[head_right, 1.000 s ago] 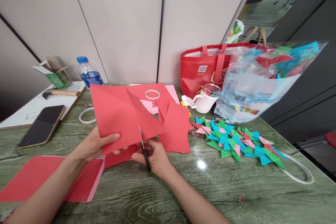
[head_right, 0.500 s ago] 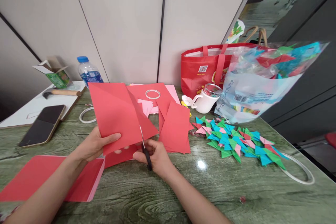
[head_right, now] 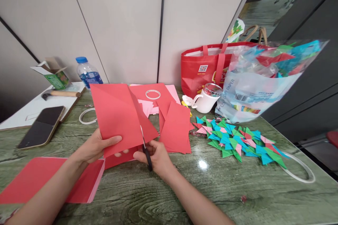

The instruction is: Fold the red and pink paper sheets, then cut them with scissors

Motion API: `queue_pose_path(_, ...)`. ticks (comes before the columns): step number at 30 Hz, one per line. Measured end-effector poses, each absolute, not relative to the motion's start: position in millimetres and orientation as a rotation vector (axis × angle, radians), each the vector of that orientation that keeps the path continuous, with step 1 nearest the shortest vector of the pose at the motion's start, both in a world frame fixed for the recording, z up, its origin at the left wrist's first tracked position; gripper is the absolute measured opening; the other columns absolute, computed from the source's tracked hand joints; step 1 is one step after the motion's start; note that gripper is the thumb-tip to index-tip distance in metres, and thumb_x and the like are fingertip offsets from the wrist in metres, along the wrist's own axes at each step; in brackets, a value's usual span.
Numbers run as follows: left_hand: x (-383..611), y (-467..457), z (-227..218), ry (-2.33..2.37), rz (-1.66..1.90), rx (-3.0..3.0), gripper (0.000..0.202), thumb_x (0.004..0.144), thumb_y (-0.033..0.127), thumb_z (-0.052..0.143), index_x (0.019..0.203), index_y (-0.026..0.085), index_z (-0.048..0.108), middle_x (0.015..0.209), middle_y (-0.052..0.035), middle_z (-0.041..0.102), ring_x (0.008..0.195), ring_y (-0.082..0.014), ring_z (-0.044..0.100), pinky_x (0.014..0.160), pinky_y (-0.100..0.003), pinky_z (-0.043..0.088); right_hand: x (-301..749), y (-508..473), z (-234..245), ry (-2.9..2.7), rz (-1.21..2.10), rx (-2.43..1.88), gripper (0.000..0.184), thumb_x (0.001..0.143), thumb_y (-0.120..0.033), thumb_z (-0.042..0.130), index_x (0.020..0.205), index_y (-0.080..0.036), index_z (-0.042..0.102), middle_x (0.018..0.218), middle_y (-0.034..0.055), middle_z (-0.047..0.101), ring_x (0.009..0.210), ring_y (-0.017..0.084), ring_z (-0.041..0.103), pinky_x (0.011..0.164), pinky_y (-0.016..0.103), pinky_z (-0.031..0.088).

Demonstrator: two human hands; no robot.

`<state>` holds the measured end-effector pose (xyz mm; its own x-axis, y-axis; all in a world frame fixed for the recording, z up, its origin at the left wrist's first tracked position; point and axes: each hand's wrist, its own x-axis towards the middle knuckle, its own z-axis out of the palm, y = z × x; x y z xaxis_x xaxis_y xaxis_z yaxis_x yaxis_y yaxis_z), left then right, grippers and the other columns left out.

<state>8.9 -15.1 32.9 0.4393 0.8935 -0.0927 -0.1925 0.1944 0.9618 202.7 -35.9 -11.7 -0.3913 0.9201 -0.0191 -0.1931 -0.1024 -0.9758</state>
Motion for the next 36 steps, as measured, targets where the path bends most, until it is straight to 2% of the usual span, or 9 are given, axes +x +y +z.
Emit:
queue_pose_path(14,9.7,-15.3,31.9,0.788,0.880,1.126,0.020,0.077,0.018,0.062,0.094,0.011,0.058,0.074,-0.0104,0.070,0.063,-0.0222,0.068,0.047,-0.026,0.056,201.6,-37.2,-8.4,-1.250,1.625,-0.899,0.046,0.056,-0.047,0.075,0.087,-0.017,0.061,0.081,0.0032,0.065,0.074,0.018,0.057,0.068,0.028,0.045)
queue_pose_path(21,9.7,-15.4,32.1,0.800,0.877,1.122,0.020,0.076,0.020,0.062,0.093,0.010,0.058,0.072,-0.0108,0.070,0.062,-0.0217,0.068,0.047,-0.025,0.055,200.5,-37.9,-7.9,-1.223,1.626,-0.891,0.046,0.058,-0.045,0.074,0.091,-0.018,0.060,0.090,0.0055,0.066,0.083,0.021,0.059,0.073,0.030,0.046)
queue_pose_path(36,10.1,-16.5,33.3,0.781,0.880,1.104,0.019,0.076,0.019,0.063,0.093,0.010,0.059,0.071,-0.0108,0.071,0.062,-0.0216,0.068,0.046,-0.025,0.055,201.1,-38.0,-5.7,-1.248,1.612,-0.908,0.052,0.055,-0.053,0.073,0.091,-0.018,0.061,0.089,0.0052,0.067,0.084,0.022,0.059,0.074,0.031,0.045)
